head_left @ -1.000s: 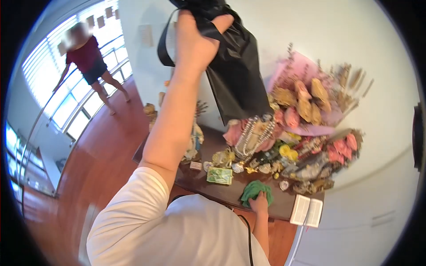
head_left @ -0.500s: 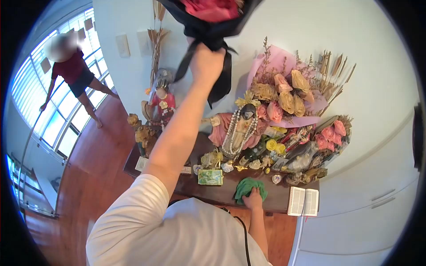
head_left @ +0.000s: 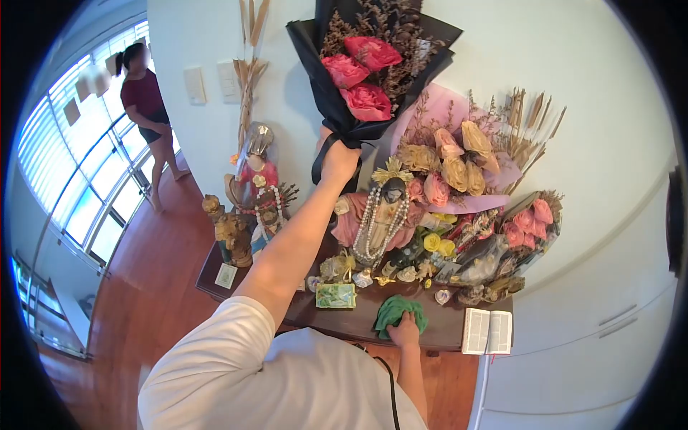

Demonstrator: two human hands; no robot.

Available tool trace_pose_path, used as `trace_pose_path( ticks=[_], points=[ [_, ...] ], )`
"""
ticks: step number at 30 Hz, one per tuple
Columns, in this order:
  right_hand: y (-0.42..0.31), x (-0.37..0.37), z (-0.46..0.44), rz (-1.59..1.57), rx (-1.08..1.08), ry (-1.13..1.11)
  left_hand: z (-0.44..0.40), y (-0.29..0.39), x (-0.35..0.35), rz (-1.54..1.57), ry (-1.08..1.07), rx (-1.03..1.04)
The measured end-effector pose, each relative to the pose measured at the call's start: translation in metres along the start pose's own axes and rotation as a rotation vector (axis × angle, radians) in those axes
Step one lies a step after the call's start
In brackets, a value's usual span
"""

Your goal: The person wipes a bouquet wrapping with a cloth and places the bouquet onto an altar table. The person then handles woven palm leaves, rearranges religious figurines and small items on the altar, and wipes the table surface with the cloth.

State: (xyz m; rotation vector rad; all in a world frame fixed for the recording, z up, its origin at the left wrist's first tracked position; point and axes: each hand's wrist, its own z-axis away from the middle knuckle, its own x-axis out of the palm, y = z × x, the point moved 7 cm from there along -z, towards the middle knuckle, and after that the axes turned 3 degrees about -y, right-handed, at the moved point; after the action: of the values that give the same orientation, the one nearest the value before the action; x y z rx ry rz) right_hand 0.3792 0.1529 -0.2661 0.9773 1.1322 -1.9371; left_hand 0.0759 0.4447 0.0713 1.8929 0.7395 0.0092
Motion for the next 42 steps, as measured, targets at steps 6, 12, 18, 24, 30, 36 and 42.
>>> trace_pose_path(
  ticks=[6, 12, 18, 24, 30, 36, 42],
  points=[
    [0.000, 0.000, -0.001, -0.008, 0.005, 0.001, 0.005, -0.016, 0.007, -0.022, -0.073, -0.002],
    [0.001, 0.001, -0.001, -0.013, 0.007, -0.001, -0.005, -0.043, 0.030, -0.265, -0.258, 0.005],
    [0.002, 0.001, 0.001, -0.026, 0.005, 0.011, -0.005, -0.067, 0.044, -0.215, -0.456, -0.169],
    [0.002, 0.000, 0.001, -0.042, -0.021, 0.042, -0.001, -0.058, 0.040, 0.124, -0.447, -0.076],
    [0.001, -0.002, 0.000, -0.034, -0.012, 0.029, -0.011, -0.095, 0.046, -0.007, -0.341, -0.198],
    [0.000, 0.000, 0.001, -0.023, -0.010, 0.032, -0.003, -0.105, 0.049, 0.088, -0.529, -0.253],
    [0.004, 0.003, -0.002, -0.024, -0.017, 0.013, -0.010, -0.088, 0.041, 0.099, -0.380, -0.111]
  ],
)
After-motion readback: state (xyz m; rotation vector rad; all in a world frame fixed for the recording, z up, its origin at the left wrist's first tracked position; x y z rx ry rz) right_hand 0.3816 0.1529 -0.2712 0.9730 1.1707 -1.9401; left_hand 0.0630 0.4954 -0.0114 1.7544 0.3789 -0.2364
